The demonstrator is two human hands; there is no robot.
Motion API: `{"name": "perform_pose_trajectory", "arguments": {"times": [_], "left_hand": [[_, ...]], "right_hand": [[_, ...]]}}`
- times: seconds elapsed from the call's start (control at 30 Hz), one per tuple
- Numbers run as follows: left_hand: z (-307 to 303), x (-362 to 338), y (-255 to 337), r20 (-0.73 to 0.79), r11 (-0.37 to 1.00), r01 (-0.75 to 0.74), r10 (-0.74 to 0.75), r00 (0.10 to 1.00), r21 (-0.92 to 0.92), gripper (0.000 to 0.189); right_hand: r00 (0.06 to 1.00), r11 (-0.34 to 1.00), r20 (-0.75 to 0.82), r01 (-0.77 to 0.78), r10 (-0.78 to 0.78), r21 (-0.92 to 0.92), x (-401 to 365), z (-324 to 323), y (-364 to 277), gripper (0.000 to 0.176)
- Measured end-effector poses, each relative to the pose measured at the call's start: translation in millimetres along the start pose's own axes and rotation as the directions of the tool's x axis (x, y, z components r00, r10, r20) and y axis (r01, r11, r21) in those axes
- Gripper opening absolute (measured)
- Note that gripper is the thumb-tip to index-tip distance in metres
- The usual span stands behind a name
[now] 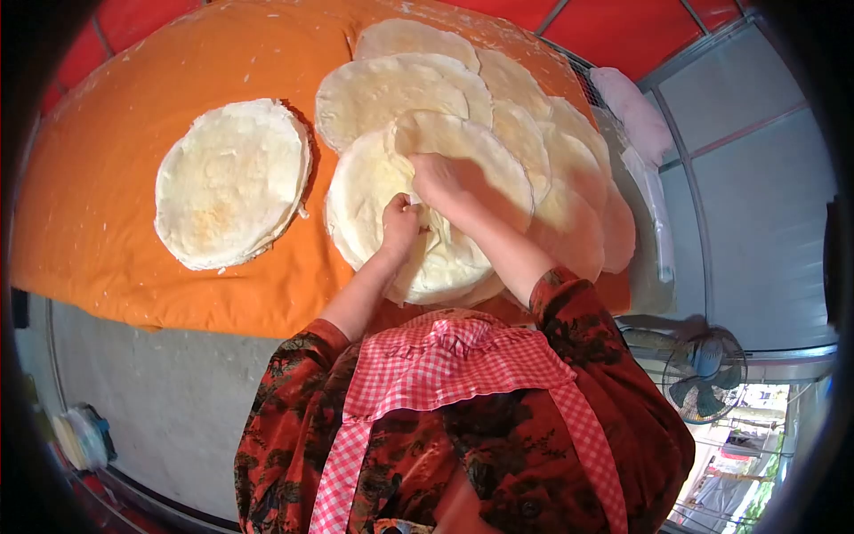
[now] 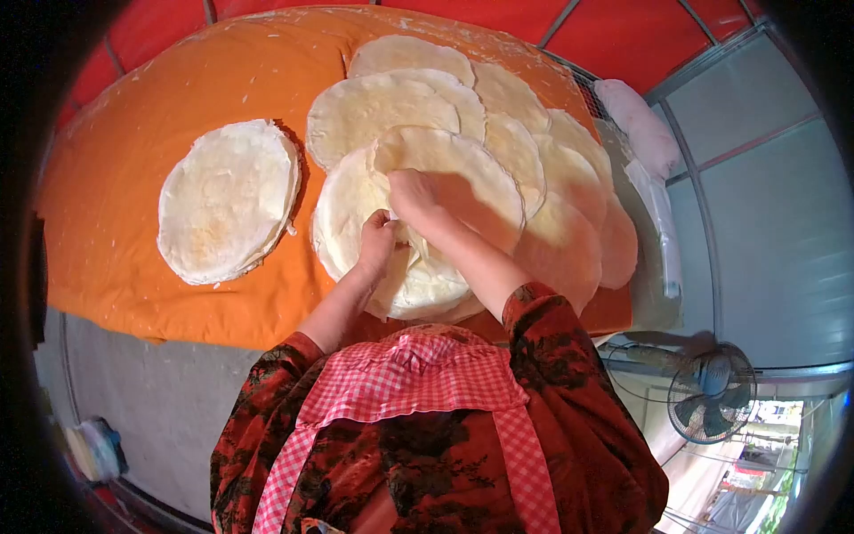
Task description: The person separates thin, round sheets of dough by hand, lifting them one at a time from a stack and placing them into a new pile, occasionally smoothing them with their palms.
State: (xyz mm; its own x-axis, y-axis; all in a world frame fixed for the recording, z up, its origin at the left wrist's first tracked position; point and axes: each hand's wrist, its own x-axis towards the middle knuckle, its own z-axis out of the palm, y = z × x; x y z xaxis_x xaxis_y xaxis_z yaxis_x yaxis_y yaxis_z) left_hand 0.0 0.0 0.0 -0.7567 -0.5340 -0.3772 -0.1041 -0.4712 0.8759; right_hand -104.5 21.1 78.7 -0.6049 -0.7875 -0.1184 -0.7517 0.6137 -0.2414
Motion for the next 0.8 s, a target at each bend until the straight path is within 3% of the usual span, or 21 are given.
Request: {"name": "perform_pose_trajectory", "arguments": {"times": [0.07, 0.17, 0.27, 0.37, 0.4, 0.43, 0.47, 0.5, 0.53, 0.63, 0.7, 0.77, 0.8], "left_hand": [[8, -12, 13, -0.013, 0.998, -0.001, 0.0, 1.0, -0.055, 0.021], [12, -29, 9, -0.051, 0.996, -0.061, 0.057, 0.997, -0.069, 0.02], [12, -20, -15, -0.008, 0.988, -0.121, 0.121, 0.993, -0.093, 0.02], [15, -37, -12, 0.154, 0.961, -0.141, 0.18, 0.971, -0.239, 0.022], [18, -43, -5, 0.167, 0.932, -0.261, 0.307, 0.937, -0.25, 0.019], [15, -50, 7, 0.19, 0.944, -0.211, 0.262, 0.946, -0.252, 0.019], [12, -56, 19, 0.212, 0.954, -0.16, 0.216, 0.953, -0.252, 0.021], [8, -59, 25, 0.234, 0.961, -0.107, 0.168, 0.958, -0.254, 0.023], [2, -58, 24, 0.226, 0.939, -0.024, 0.107, 0.968, -0.342, 0.03], [-25, -55, 23, 0.246, 0.806, 0.165, -0.025, 0.969, -0.568, 0.052], [-43, -64, 25, 0.277, 0.704, 0.221, -0.036, 0.96, -0.675, 0.062], [-55, -71, 25, 0.32, 0.646, 0.248, -0.007, 0.948, -0.722, 0.079], [-60, -81, 32, 0.348, 0.598, 0.278, 0.002, 0.938, -0.752, 0.083]], "right_hand": [[0.987, 0.983, 0.158, 0.042, -0.014, -0.177, -8, -15, -10, 0.03], [0.988, 1.0, 0.153, -0.018, 0.015, 0.02, -22, -6, -25, 0.033], [0.992, 0.999, 0.125, 0.028, -0.023, -0.037, -30, -13, -30, 0.034], [0.983, 0.996, 0.167, -0.079, 0.07, 0.049, -41, -53, -38, 0.035], [0.983, 0.994, 0.177, -0.073, 0.058, 0.079, 4, -35, 7, 0.029], [0.981, 0.992, 0.186, -0.067, 0.046, 0.108, 48, -18, 51, 0.033], [1.0, 1.0, -0.001, -0.005, 0.005, 0.03, 46, -60, 45, 0.027], [0.997, 0.982, -0.005, 0.072, -0.074, -0.173, 41, -112, 40, 0.026], [0.993, 0.973, -0.085, 0.061, -0.082, -0.221, 31, -150, 32, 0.026], [0.919, 0.881, -0.171, 0.266, -0.354, -0.391, -28, -221, -1, 0.029], [0.842, 0.835, -0.235, 0.367, -0.485, -0.409, -82, -223, -22, 0.028], [0.782, 0.818, -0.296, 0.428, -0.548, -0.384, -114, -171, -17, 0.028], [0.812, 0.842, -0.292, 0.389, -0.505, -0.374, -133, -140, -16, 0.03]]}}
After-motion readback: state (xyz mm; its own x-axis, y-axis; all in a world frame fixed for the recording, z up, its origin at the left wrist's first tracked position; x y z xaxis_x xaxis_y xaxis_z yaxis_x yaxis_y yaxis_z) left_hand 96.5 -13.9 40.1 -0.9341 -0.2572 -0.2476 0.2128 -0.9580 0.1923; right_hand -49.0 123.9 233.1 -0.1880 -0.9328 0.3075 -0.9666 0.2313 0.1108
